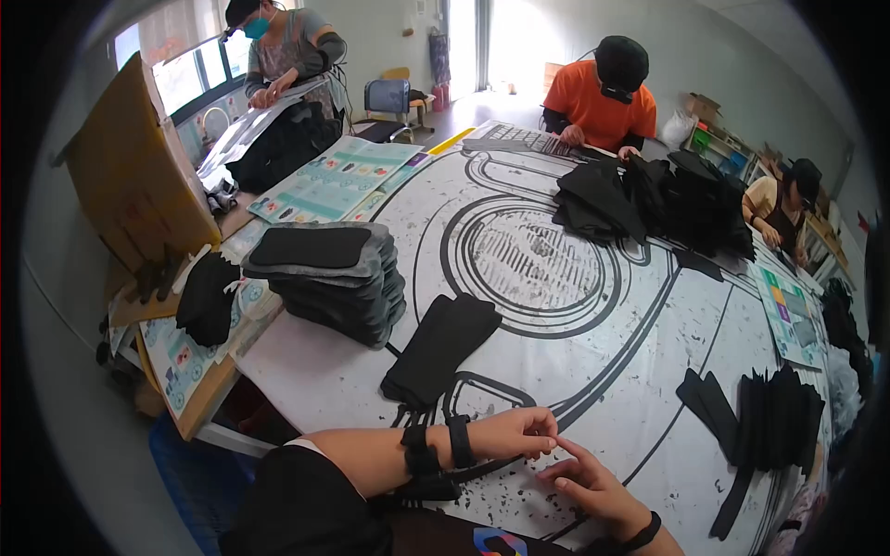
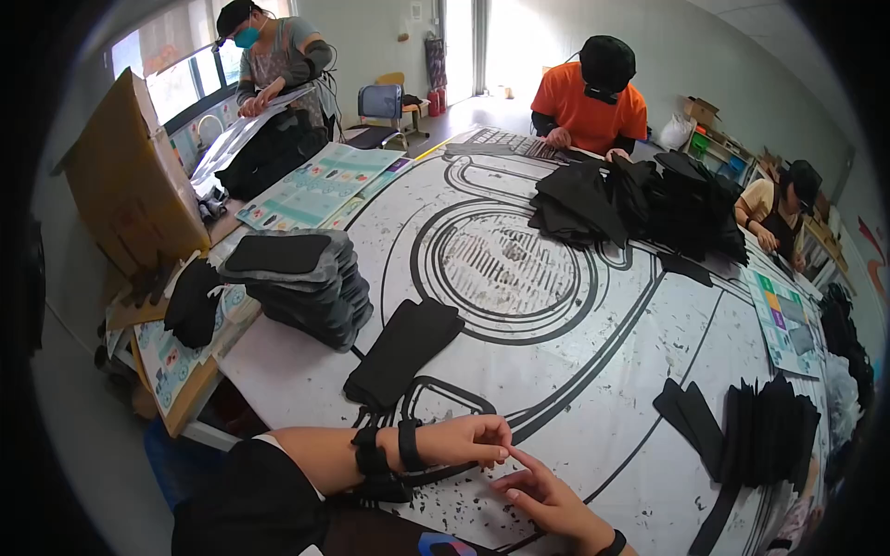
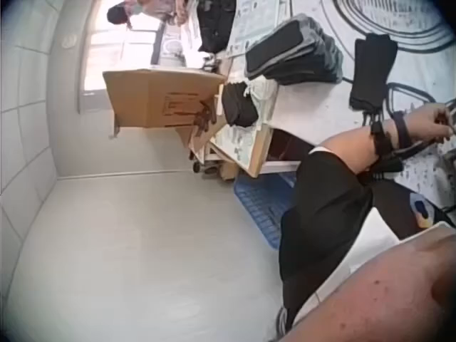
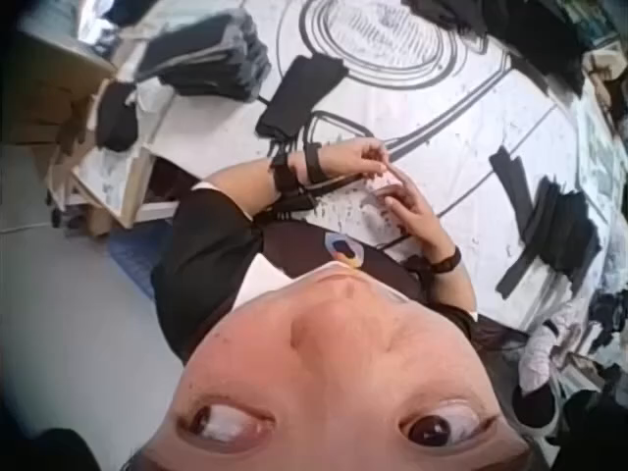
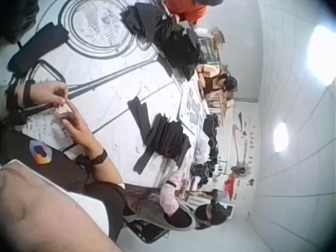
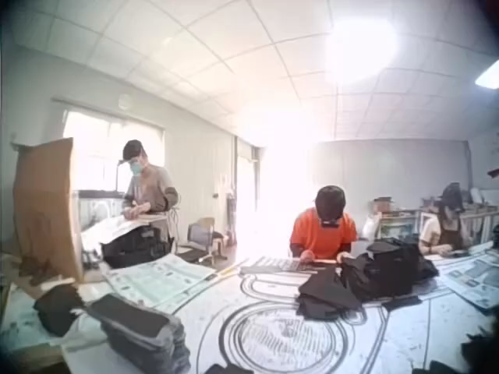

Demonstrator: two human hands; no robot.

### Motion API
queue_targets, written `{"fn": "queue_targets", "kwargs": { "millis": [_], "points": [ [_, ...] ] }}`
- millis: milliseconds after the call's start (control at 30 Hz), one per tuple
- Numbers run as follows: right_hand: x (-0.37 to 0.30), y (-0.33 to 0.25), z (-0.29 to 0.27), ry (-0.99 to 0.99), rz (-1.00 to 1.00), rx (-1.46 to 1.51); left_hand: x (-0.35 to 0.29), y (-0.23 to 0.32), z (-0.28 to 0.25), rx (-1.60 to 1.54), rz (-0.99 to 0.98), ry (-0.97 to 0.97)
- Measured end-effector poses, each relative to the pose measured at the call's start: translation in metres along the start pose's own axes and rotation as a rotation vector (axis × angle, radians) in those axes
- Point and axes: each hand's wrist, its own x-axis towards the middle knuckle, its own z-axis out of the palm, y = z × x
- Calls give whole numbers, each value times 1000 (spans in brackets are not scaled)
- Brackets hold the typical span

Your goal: Handling and inspecting black fabric shoe components at a manufacturing workstation.

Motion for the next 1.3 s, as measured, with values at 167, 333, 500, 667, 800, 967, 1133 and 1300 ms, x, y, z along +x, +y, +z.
{"fn": "queue_targets", "kwargs": {
  "millis": [167, 333, 500, 667, 800, 967, 1133, 1300],
  "points": [
    [-2, -1, -1, 6, 8, -15, 3, -1, 0, -2, 8, -24],
    [0, 1, 0, 4, -13, -23, 2, -1, -2, 17, 6, -29],
    [0, 1, 0, 9, -6, -12, 3, -4, -3, 8, 9, -35],
    [0, 1, 1, 16, 7, -13, 1, -2, -2, -25, 12, -33],
    [-1, 2, 0, 14, 18, 7, 0, -2, -2, -38, 33, -56],
    [0, 3, 0, 9, -4, -12, 0, -1, -3, -22, 24, -51],
    [0, 4, 0, 15, -1, 5, 1, -2, -1, -49, 30, -22],
    [-1, 5, -2, 7, 8, -7, 1, -2, -2, -13, 46, -28]
  ]
}}
